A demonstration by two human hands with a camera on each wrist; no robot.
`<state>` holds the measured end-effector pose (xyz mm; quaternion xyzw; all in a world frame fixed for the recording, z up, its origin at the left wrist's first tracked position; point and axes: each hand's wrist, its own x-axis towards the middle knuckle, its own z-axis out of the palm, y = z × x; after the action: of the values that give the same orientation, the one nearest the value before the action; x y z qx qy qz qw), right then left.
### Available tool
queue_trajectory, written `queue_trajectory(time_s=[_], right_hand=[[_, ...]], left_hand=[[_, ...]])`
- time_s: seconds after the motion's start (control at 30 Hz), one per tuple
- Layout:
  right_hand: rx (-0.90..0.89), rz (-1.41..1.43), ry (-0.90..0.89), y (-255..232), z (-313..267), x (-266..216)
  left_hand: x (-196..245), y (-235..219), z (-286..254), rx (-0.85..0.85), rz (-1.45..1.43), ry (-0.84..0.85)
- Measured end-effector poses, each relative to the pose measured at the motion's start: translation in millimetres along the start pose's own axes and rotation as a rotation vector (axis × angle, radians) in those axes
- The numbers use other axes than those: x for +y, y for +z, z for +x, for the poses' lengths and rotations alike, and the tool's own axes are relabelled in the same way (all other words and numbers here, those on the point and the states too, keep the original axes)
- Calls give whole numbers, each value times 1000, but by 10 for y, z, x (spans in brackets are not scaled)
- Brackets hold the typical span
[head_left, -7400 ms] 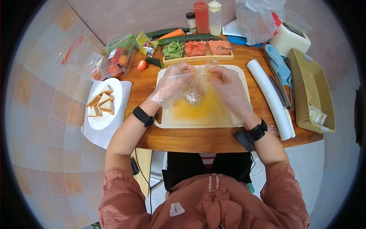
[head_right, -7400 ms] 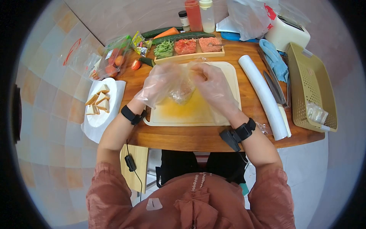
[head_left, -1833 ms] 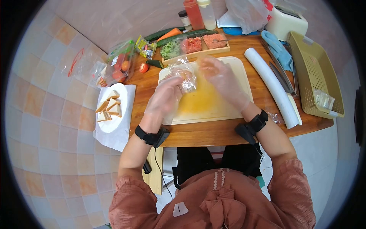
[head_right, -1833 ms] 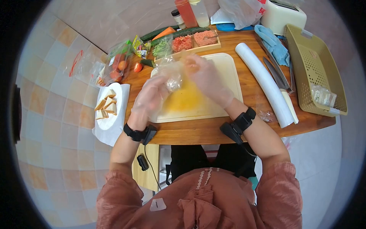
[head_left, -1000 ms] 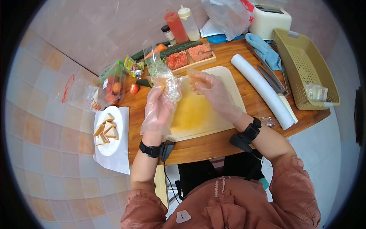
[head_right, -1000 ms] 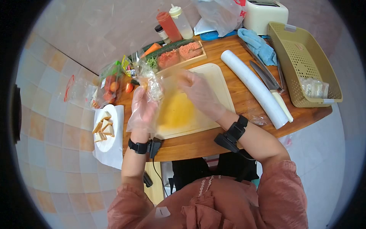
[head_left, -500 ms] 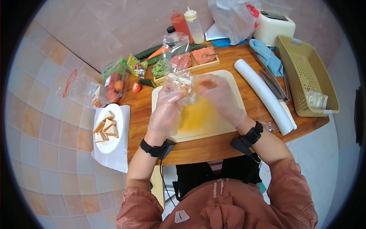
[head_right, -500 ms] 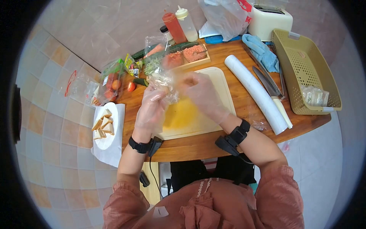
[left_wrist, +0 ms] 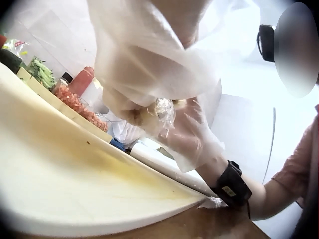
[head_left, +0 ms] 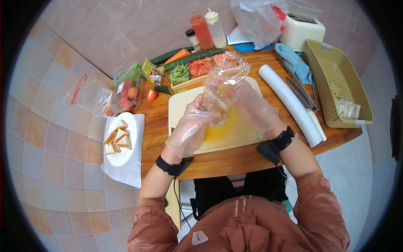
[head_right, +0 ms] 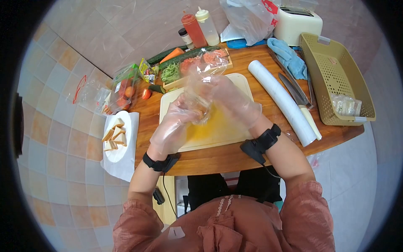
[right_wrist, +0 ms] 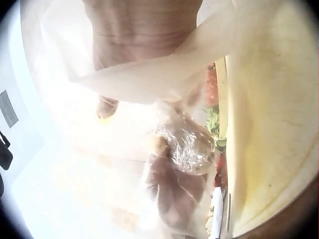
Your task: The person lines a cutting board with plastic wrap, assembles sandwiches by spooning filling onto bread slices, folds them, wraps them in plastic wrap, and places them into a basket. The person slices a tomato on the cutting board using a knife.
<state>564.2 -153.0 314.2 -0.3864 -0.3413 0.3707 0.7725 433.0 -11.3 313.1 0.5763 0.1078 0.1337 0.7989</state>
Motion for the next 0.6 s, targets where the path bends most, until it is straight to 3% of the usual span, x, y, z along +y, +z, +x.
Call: queue_trajectory(time_s=[0.13,0.2,0.23,0.3,0.43,0.6], right_hand=[[-122,173,-35,-438,196,340],[-182,-796,-624,-533,209,330],[-181,-795,-622,-514,176,307],[-68,-1064,-818,-461,90,242],[-36,-1059,-929,-525,102,346],[-149,-861,-743,-423,138,232]], left_hand=[[-43,-33,-15,-58,-9,-33],[-50,-63,-20,-76,-17,-51],[-38,-67,-26,-82,-15,-90],[-9,-55,-43,-88,-12,-133],[70,-24,-81,-68,13,-184],[74,-83,-106,-82,3,-200]])
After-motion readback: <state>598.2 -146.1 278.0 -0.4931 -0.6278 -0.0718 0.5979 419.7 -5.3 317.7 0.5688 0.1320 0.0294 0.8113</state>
